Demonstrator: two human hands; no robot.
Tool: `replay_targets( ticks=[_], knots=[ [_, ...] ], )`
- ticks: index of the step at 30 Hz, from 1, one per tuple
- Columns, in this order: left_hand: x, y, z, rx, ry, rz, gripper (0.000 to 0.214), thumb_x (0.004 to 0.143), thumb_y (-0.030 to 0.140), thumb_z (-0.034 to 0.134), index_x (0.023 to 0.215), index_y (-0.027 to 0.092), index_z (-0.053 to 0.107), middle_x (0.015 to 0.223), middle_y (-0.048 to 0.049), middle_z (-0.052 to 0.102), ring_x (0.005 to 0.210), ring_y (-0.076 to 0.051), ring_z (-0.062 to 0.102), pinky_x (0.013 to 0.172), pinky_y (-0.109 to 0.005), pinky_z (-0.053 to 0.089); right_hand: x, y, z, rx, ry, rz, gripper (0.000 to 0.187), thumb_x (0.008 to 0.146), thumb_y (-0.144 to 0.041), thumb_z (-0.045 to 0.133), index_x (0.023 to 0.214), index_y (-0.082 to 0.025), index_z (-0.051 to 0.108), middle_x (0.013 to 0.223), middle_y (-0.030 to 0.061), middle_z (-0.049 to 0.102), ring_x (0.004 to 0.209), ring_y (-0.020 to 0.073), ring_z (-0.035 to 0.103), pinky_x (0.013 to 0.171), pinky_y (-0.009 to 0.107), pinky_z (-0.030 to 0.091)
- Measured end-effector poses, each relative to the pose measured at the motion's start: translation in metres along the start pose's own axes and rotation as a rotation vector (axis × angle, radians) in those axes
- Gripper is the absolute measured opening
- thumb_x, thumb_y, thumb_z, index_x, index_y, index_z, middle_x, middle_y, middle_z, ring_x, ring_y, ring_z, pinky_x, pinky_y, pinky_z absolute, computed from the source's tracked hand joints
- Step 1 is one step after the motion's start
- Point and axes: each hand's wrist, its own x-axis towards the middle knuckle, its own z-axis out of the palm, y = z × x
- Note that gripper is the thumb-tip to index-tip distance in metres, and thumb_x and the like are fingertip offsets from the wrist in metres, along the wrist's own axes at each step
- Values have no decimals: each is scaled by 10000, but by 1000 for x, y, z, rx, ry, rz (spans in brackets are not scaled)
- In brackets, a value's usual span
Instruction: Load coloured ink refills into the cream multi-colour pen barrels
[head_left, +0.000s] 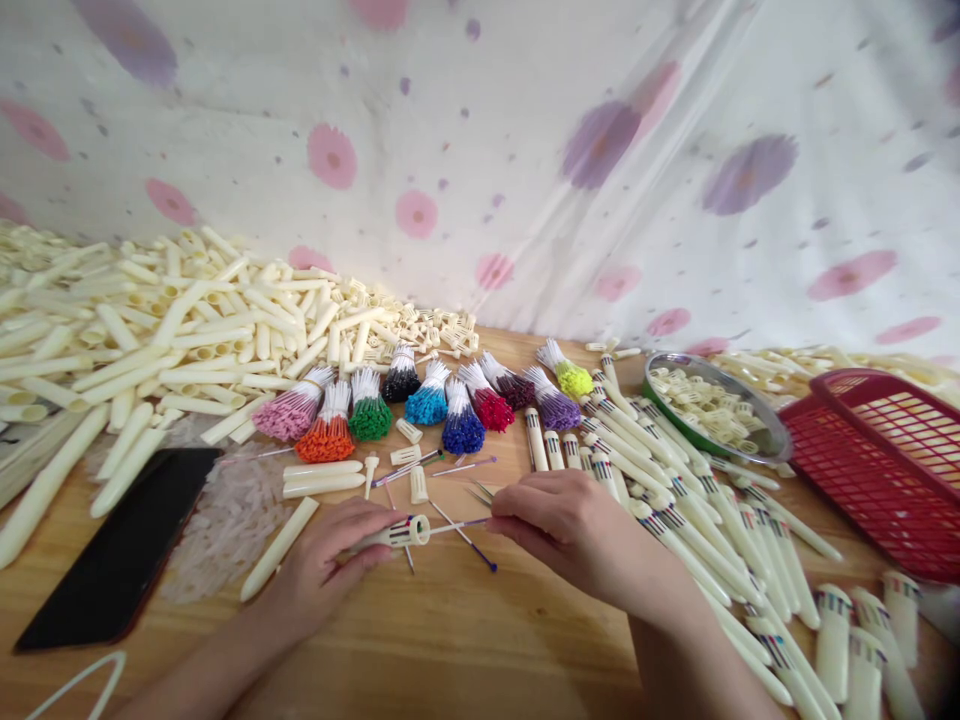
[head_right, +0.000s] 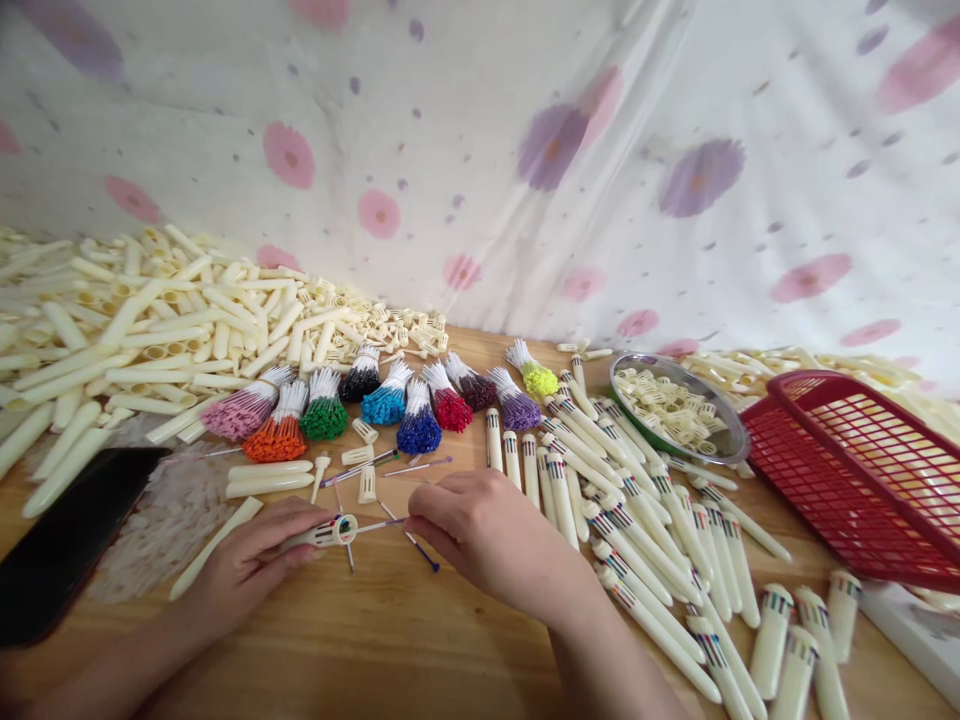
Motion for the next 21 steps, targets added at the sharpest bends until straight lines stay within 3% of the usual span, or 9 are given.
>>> replay_targets(
  ticks=[21],
  knots=[
    [1, 3, 1, -85, 26, -16, 313, 795, 175, 605, 1082, 286, 661, 978, -43, 717, 894, -177, 650, 775, -248, 519, 5, -1, -4, -7, -47, 7, 254, 927, -223, 403, 703, -163, 507, 592, -20, 451, 532, 96, 386, 522, 222, 267]
  ],
)
